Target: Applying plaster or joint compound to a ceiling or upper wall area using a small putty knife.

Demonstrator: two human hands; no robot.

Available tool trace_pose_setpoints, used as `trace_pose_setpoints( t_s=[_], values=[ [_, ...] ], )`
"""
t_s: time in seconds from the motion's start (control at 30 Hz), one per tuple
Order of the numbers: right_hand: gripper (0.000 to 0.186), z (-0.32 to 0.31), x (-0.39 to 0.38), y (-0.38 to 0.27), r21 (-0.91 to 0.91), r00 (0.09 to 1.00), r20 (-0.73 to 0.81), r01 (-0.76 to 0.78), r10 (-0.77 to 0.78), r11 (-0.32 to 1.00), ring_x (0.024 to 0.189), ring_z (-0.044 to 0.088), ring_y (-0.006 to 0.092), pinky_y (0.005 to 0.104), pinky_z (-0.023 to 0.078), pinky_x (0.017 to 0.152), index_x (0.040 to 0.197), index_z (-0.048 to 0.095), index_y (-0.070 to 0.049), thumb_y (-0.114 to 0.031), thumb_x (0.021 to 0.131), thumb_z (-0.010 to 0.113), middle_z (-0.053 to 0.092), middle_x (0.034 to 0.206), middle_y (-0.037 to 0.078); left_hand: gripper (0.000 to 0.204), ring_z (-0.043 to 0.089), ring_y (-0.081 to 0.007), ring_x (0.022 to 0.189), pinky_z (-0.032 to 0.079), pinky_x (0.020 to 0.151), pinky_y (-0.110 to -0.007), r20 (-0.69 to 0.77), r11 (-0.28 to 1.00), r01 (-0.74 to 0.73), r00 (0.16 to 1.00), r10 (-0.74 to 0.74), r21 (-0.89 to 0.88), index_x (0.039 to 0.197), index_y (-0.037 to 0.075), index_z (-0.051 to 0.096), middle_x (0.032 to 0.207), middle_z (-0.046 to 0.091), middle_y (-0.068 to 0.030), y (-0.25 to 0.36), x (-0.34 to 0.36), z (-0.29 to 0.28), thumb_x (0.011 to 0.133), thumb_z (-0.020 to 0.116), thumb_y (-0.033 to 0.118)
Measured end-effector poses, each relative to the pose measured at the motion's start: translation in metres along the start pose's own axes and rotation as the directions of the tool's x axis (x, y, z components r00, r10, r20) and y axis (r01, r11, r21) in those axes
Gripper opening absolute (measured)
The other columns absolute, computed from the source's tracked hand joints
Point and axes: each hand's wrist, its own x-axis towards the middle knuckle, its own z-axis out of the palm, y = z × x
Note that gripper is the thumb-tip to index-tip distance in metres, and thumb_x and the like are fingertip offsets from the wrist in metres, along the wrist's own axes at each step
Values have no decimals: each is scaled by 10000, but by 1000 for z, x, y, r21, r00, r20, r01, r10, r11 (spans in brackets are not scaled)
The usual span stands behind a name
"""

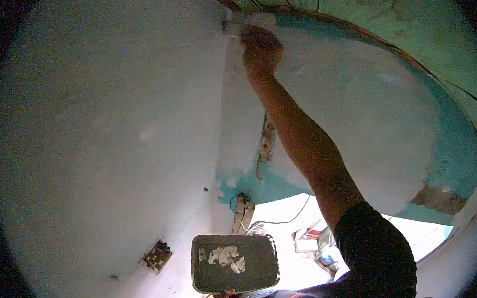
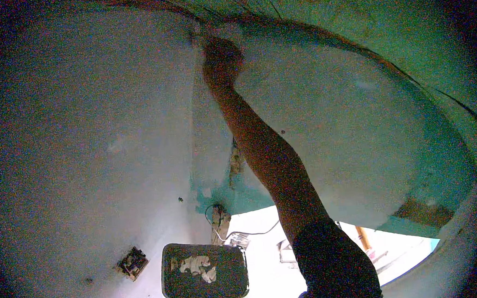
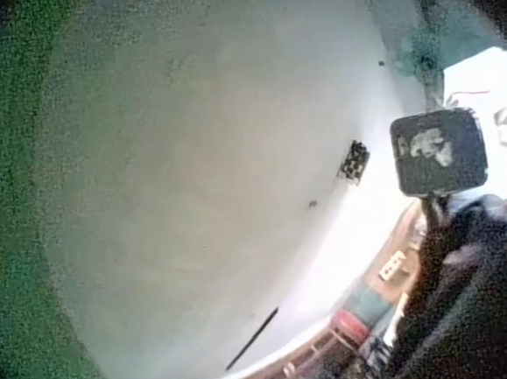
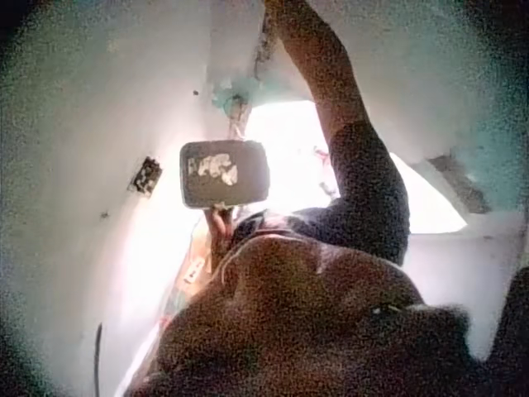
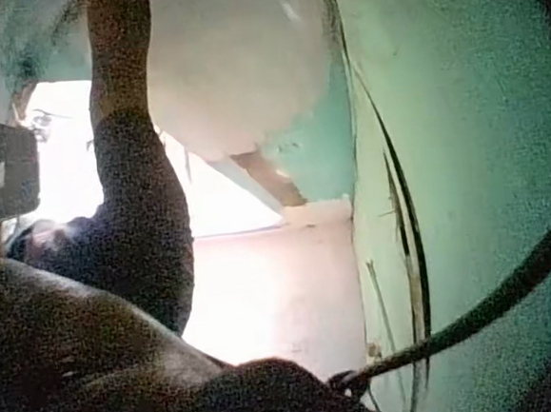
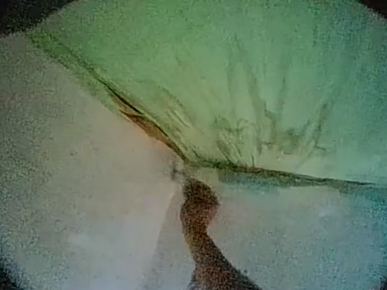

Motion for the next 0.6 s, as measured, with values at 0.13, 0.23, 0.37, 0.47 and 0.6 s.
trace_pose_setpoints(
  t_s=[0.13, 0.23, 0.37, 0.47, 0.6],
  values=[
    [190, 17, -27, -86, 563, 990, 91, -139, 106, 814, 876, 706, 257, 342, 609, 751, 1041, 654, 90, -23, 888, 653, 705, 962, 170, 277, 606, -228, 866, 548, 682, -365, -71, 997, -53, 996, 56, 51, 1175, 34, 560, 1028, 629, -98, 30, -15, 24, 961, 608, 203],
    [154, -12, -31, -112, 765, 964, 135, -249, 230, 594, 851, 707, 237, 326, 608, 741, 1020, 671, 64, -6, 884, 654, 710, 943, 155, 231, 598, -215, 846, 545, 682, -357, -32, 995, -49, 998, 52, 89, 1125, 43, 569, 984, 613, -79, 30, -12, 13, 948, 612, 185],
    [104, -7, -27, -43, 420, 974, -221, 47, 52, 906, 832, 703, 228, 314, 607, 726, 970, 688, 48, 14, 878, 652, 713, 935, 141, 140, 581, -187, 806, 539, 680, -340, 42, 988, -30, 999, 24, 153, 1026, 60, 586, 895, 582, -39, 20, 0, 6, 923, 620, 148],
    [101, -1, -32, -39, -286, 992, 128, 49, -12, 957, 803, 701, 219, 317, 605, 717, 958, 692, 47, 31, 868, 648, 717, 913, 135, 164, 588, -193, 805, 546, 692, -352, 48, 996, -31, 998, 27, 80, 1020, 63, 594, 895, 591, -41, 23, -2, 12, 897, 647, 159],
    [103, 13, -49, -89, 547, 993, -59, -50, 98, 836, 746, 699, 210, 310, 589, 694, 946, 701, 29, 7, 869, 635, 723, 880, 118, 225, 602, -209, 827, 560, 726, -386, 15, 999, -50, 999, 50, -1, 1025, 70, 614, 928, 615, -46, 38, -11, 59, 845, 705, 169]
  ],
)
